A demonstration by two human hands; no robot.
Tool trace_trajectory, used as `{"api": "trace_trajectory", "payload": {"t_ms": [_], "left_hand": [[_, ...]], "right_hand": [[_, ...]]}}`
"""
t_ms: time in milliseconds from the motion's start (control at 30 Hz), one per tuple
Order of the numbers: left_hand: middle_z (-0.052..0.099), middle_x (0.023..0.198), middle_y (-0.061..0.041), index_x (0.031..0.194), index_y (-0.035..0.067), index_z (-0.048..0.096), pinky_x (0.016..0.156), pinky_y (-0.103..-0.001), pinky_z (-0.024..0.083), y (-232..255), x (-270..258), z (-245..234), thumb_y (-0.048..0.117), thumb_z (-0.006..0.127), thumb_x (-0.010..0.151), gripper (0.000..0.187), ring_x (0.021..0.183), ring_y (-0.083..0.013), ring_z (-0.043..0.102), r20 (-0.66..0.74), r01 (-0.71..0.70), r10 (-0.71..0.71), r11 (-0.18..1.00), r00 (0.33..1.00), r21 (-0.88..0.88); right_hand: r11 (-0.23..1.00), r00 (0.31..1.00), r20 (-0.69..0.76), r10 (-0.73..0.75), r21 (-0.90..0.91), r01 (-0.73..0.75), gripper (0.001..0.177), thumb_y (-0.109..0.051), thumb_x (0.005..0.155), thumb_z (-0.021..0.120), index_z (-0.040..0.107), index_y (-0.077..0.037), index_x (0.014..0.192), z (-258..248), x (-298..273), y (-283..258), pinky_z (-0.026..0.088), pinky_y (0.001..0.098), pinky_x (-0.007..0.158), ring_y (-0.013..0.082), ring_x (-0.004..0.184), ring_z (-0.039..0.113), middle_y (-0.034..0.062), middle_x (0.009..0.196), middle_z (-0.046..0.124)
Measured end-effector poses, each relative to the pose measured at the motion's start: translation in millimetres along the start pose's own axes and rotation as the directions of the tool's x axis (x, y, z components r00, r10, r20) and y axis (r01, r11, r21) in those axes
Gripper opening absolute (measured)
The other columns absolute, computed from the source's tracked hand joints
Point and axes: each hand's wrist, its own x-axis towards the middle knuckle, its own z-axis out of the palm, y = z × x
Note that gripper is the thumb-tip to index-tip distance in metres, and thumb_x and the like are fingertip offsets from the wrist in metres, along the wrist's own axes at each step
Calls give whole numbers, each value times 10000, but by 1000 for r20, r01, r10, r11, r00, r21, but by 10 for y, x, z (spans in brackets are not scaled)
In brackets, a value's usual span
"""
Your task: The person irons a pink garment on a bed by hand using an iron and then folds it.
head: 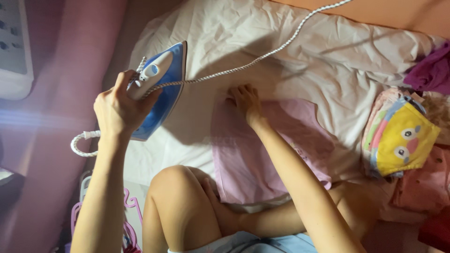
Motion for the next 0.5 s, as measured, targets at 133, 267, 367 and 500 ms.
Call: {"api": "trace_trajectory", "payload": {"t_ms": [133, 267, 367, 500], "left_hand": [[761, 907, -154, 1215, 70, 665, 675, -405, 606, -47, 51, -7, 402, 924, 883, 536, 758, -324, 749, -16, -19, 19, 1000, 1000, -18], [757, 887, -145, 1207, 79, 669, 674, -403, 604, -46, 132, -10, 403, 930, 892, 522, 761, -319, 749, -30, -18, 18, 1000, 999, -3], [762, 885, -137, 1205, 83, 673, 663, -400, 601, 11, 222, -27, 398, 930, 885, 518, 752, -314, 750, -24, -37, 36, 999, 999, -2], [768, 911, -136, 1207, 81, 668, 652, -399, 596, 67, 315, -18, 404, 933, 904, 516, 754, -317, 749, -14, -65, 65, 998, 998, 3]], "right_hand": [[937, 998, 42, -47, 349, 29, 119, -41, 909, 701, 668, -60, 1022, -94, 239, 136, 540, 459, 840, 373, 971, 671, 157, 1048, 661], [950, 979, -169, -118, 267, 160, 156, 13, 874, 679, 685, -51, 1016, -285, 557, 293, 541, 468, 827, 402, 985, 664, 182, 1063, 664], [977, 956, -286, -69, 177, 123, 179, -52, 890, 724, 689, -52, 1066, -402, 834, 325, 528, 473, 845, 412, 1002, 654, 212, 1106, 655], [893, 927, -183, 329, 378, -242, 254, -191, 1009, 637, 660, -39, 1212, -362, 753, 512, 496, 477, 920, 412, 1076, 626, 235, 1210, 658]]}}
